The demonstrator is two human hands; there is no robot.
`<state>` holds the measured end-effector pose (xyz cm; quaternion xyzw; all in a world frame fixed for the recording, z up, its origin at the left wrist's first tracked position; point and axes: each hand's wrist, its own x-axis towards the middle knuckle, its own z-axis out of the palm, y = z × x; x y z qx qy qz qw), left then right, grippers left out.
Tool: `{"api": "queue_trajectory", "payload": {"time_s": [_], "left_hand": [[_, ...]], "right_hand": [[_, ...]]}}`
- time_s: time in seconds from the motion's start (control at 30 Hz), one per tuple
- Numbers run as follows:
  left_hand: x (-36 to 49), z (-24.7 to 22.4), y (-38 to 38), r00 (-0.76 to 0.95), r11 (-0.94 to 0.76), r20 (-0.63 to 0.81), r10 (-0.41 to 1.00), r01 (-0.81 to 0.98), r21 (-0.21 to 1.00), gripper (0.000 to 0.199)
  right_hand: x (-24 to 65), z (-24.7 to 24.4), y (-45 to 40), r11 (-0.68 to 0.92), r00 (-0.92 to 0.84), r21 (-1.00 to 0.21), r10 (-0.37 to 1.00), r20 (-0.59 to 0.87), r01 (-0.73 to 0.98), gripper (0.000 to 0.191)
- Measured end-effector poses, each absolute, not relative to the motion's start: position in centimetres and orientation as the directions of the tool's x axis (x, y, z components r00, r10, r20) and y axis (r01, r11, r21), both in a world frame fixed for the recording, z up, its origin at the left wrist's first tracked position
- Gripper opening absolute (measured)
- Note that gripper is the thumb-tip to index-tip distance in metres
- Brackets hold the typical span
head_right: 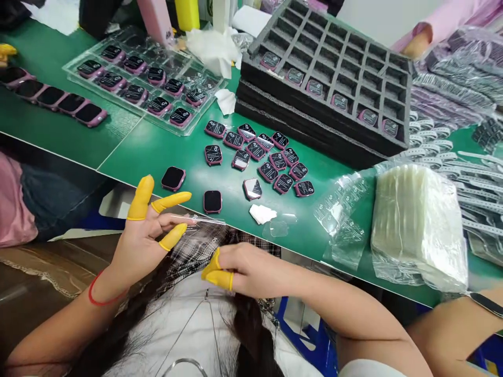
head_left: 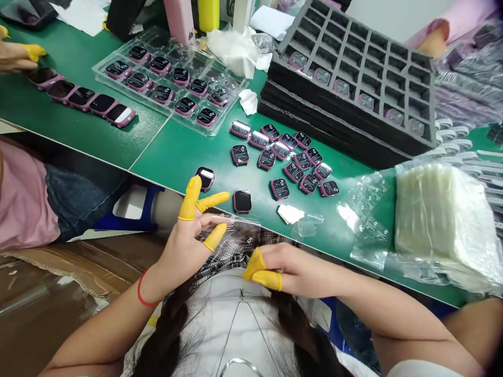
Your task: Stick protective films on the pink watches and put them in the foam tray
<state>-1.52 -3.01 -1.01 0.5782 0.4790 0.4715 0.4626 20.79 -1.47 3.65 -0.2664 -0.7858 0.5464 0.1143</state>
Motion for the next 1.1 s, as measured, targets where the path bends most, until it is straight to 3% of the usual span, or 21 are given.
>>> {"api": "queue_trajectory", "payload": {"time_s": [0.07, 0.2, 0.33, 0.57, 0.73, 0.8, 0.87, 0.93, 1.1], "left_hand": [[-1.3, -1.0, -3.4, 0.102, -0.123, 0.112, 0.988, 0.111, 0.986, 0.096], [-0.7, -0.6, -3.8, 0.127, -0.173, 0.160, 0.979, 0.093, 0.981, 0.096], [-0.2, -0.1, -3.7, 0.145, -0.183, 0.166, 0.975, 0.117, 0.976, 0.092], [-0.2, -0.5, -3.1, 0.188, -0.158, 0.127, 0.974, 0.155, 0.975, 0.063], [-1.3, -1.3, -2.9, 0.172, 0.000, -0.006, 0.985, 0.038, 0.999, 0.080], [-1.9, -1.4, -2.8, 0.188, -0.001, -0.009, 0.982, 0.051, 0.999, 0.063], [-2.3, -1.5, -2.6, 0.216, -0.059, 0.031, 0.976, 0.122, 0.991, 0.032], [-2.3, -1.5, -2.3, 0.263, -0.127, 0.072, 0.962, 0.197, 0.972, 0.015], [-1.4, -1.6, -1.5, 0.390, -0.200, 0.106, 0.915, 0.208, 0.957, 0.020]], "right_hand": [[21.4, 4.8, -0.5, 0.269, -0.746, -0.923, 0.665, -0.028, 0.274, 0.013], [20.8, 4.7, 0.9, 0.274, -0.459, -0.853, 0.887, 0.046, 0.444, 0.006], [20.1, 3.4, 1.9, 0.177, -0.454, -0.891, 0.890, -0.036, 0.419, 0.007], [19.9, 3.1, 3.2, 0.030, -0.521, -0.924, 0.832, -0.188, 0.382, 0.006], [19.5, 2.7, 4.9, -0.250, -0.470, -0.957, 0.833, -0.291, 0.149, 0.020], [19.2, 2.2, 5.8, -0.314, -0.419, -0.944, 0.848, -0.326, 0.099, 0.027], [19.1, 1.7, 6.6, -0.280, -0.408, -0.951, 0.859, -0.308, 0.130, 0.030], [19.1, 1.2, 7.4, -0.183, -0.415, -0.960, 0.873, -0.258, 0.210, 0.027], [19.5, 0.5, 8.4, 0.071, -0.458, -0.914, 0.879, -0.131, 0.399, 0.026]]}}
